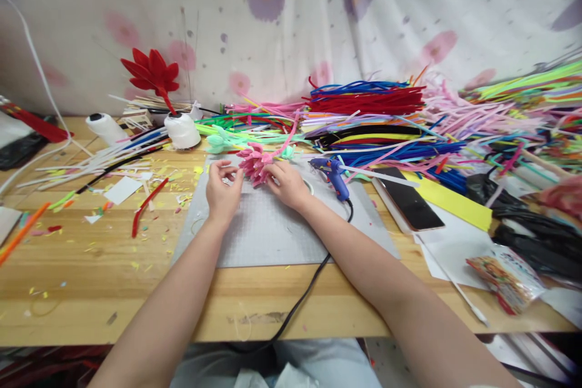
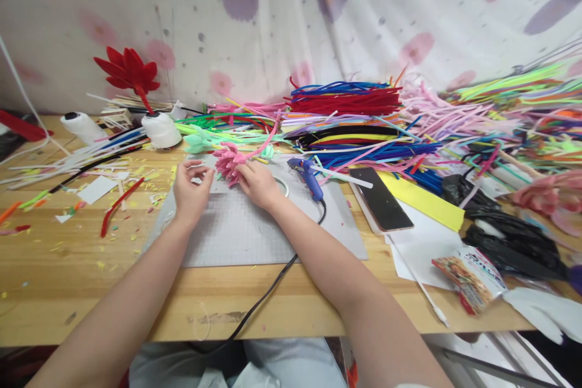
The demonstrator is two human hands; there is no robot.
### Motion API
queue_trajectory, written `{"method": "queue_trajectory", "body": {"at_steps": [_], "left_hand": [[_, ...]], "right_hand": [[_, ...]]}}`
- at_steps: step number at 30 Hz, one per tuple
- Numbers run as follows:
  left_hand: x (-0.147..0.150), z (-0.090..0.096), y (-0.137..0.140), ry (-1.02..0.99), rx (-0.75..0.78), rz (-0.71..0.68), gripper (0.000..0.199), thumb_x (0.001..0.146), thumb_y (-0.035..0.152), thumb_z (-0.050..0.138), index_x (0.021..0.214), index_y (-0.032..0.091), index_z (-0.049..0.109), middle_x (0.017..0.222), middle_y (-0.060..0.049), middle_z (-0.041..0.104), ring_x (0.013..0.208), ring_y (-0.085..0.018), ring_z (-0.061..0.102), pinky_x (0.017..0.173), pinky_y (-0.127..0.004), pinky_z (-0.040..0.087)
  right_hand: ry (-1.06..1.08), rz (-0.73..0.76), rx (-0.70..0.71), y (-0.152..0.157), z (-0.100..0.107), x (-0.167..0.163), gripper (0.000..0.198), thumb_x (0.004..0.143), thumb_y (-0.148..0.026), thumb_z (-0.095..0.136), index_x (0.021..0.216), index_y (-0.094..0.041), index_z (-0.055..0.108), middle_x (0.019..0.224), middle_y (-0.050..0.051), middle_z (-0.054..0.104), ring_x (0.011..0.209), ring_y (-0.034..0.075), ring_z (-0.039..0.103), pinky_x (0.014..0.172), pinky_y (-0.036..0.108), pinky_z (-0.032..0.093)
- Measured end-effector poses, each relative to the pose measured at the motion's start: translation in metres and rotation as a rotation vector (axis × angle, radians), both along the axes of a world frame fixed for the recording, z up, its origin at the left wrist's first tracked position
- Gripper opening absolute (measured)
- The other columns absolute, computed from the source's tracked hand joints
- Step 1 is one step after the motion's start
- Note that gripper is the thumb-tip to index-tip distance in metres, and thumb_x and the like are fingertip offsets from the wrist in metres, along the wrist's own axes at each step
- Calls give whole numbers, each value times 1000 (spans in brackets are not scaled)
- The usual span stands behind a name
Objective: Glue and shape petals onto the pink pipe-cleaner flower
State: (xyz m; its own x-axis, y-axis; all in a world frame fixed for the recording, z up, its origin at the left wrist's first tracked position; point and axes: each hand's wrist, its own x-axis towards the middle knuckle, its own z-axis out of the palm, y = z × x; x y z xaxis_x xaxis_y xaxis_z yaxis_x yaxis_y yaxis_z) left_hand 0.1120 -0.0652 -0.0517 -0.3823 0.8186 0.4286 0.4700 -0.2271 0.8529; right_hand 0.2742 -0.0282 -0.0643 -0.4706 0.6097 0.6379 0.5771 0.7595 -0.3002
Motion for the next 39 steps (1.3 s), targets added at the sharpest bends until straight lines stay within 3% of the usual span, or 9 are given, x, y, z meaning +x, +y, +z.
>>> {"method": "queue_trajectory", "body": {"at_steps": [4,8,10,16,22,26,30,33,39], "left_hand": [[-23,1,9,-57,32,84,25,76,30,54,97,19,45,80,-2,61,69,-12,56,57,-23,39],[-43,-2,15,-28,-15,92,24,75,28,55,96,20,46,74,0,57,64,-12,53,59,-25,40],[-52,-7,14,11,-59,61,23,75,26,54,96,20,46,69,2,53,58,-12,50,57,-25,38],[-70,-20,6,95,-79,68,14,81,22,43,95,21,45,69,2,45,56,-12,45,58,-27,36],[-66,-7,-4,192,-102,52,15,82,31,45,93,21,50,55,5,38,51,-13,41,56,-27,33],[-51,-7,-10,314,-164,-90,18,79,27,49,95,21,53,57,4,42,56,-15,45,58,-28,35],[-36,-20,-12,382,-121,-253,45,66,18,60,109,20,47,91,-5,55,87,-19,52,76,-32,41],[-33,-25,-10,472,-136,-217,33,68,20,61,100,20,53,92,-7,56,90,-22,52,86,-38,38],[-34,-23,-1,551,-183,-144,11,73,23,57,81,20,63,82,-5,55,82,-21,53,82,-37,39]], "right_hand": [[-93,23,7,-3,12,11,14,82,-16,45,86,-17,58,85,9,60,82,19,52,73,31,40],[-155,29,-120,-12,24,32,11,80,-16,49,84,-17,59,80,6,60,76,17,52,70,29,39],[-147,27,-260,-21,29,46,9,79,-19,52,83,-18,60,75,4,60,71,15,53,67,28,39],[-70,65,-904,-51,44,91,24,77,-40,54,80,-17,60,65,0,60,59,11,53,57,22,37],[-190,-47,-1127,-47,56,138,43,69,-59,56,69,-16,60,55,-1,56,47,8,44,48,23,32],[-294,-241,-993,-37,52,157,49,67,-64,54,53,-18,51,47,-2,46,45,8,38,47,24,27],[-306,-440,-746,-30,37,159,44,61,-59,63,56,-20,43,52,-2,48,50,11,41,49,25,28],[-314,-559,-615,-28,27,153,41,60,-57,65,65,-21,46,59,0,53,54,15,46,51,26,30],[-274,-618,-522,-30,22,134,39,69,-58,58,76,-20,55,68,5,60,62,19,54,55,28,33]]}}
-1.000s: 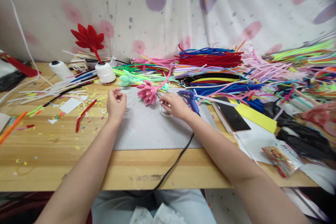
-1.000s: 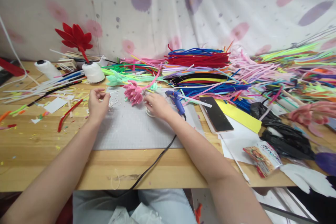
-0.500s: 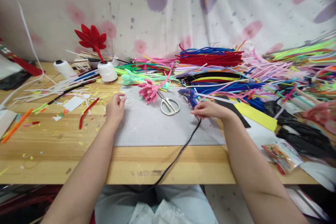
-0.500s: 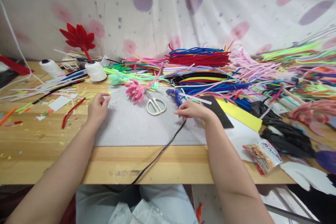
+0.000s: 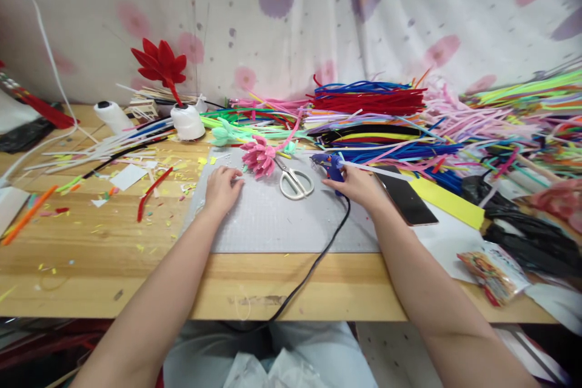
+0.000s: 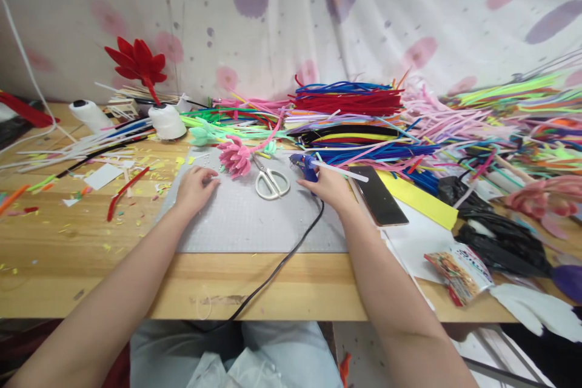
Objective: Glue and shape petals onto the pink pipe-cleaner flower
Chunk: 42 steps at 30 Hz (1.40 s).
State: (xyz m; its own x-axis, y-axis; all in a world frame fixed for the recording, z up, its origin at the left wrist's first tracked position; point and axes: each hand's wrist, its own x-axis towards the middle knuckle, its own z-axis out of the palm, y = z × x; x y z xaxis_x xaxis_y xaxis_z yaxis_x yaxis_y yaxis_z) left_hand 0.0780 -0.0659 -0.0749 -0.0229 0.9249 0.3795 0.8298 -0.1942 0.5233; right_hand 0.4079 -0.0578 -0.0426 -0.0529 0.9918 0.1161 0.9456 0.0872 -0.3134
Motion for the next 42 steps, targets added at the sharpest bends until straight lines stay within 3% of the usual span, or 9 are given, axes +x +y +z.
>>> {"method": "queue_trajectory", "body": {"at_steps": [8,12,16,20,25,28,32,35,42], "left_hand": [[1,0,4,93,-36,-48,11,75,22,53,77,19,63,79,-5,56,78,-20,52,76,-34,39],[2,2,3,173,-58,-58,14,77,23,49,80,17,62,83,-7,57,83,-21,52,78,-33,38],[1,6,1,126,-12,-30,13,79,21,46,81,16,59,82,-7,58,80,-19,51,75,-32,37],[-4,12,-2,-138,86,19,10,78,21,48,80,18,57,75,-3,58,69,-14,49,67,-27,37],[-2,19,-6,-713,47,83,11,69,24,62,76,16,60,70,1,57,60,-8,46,57,-21,36],[6,24,-10,-1100,-114,65,17,61,22,70,74,14,62,69,1,58,57,-6,46,51,-17,33],[15,28,-14,-1476,-431,-83,18,58,12,73,74,10,63,72,-4,63,55,-3,47,46,-13,33],[17,29,-14,-1596,-557,-111,10,65,4,67,74,8,64,71,-5,63,52,-2,47,42,-9,34],[14,32,-14,-1661,-614,-66,13,78,0,51,74,6,62,68,-5,60,49,-1,48,41,-7,39]], "right_hand": [[24,-28,157,5,-24,-12,37,78,-49,52,88,-14,60,90,15,64,85,26,58,71,34,41],[105,-88,152,3,-23,-17,34,78,-44,52,90,-13,59,90,14,65,83,25,59,72,33,42],[301,-205,114,3,-22,-17,33,75,-46,53,83,-15,60,76,10,65,71,23,60,64,32,42],[763,-219,164,4,-23,-16,41,68,-54,57,85,-16,58,71,5,63,56,16,56,53,28,42],[1194,-36,161,-1,-17,-28,35,65,-49,63,81,-18,57,68,0,58,47,7,46,45,23,35],[1242,69,63,-6,-10,-38,32,65,-46,65,76,-17,59,63,-1,56,46,7,42,43,22,33],[1203,168,-70,-11,-1,-56,33,66,-48,66,73,-16,62,51,-4,47,44,7,39,43,23,30],[1135,220,-144,-9,5,-70,34,66,-49,65,72,-16,62,48,-4,44,43,7,39,43,23,29],[1071,266,-224,-5,-1,-98,37,64,-53,65,66,-16,59,46,-5,43,42,7,37,44,24,30]]}}
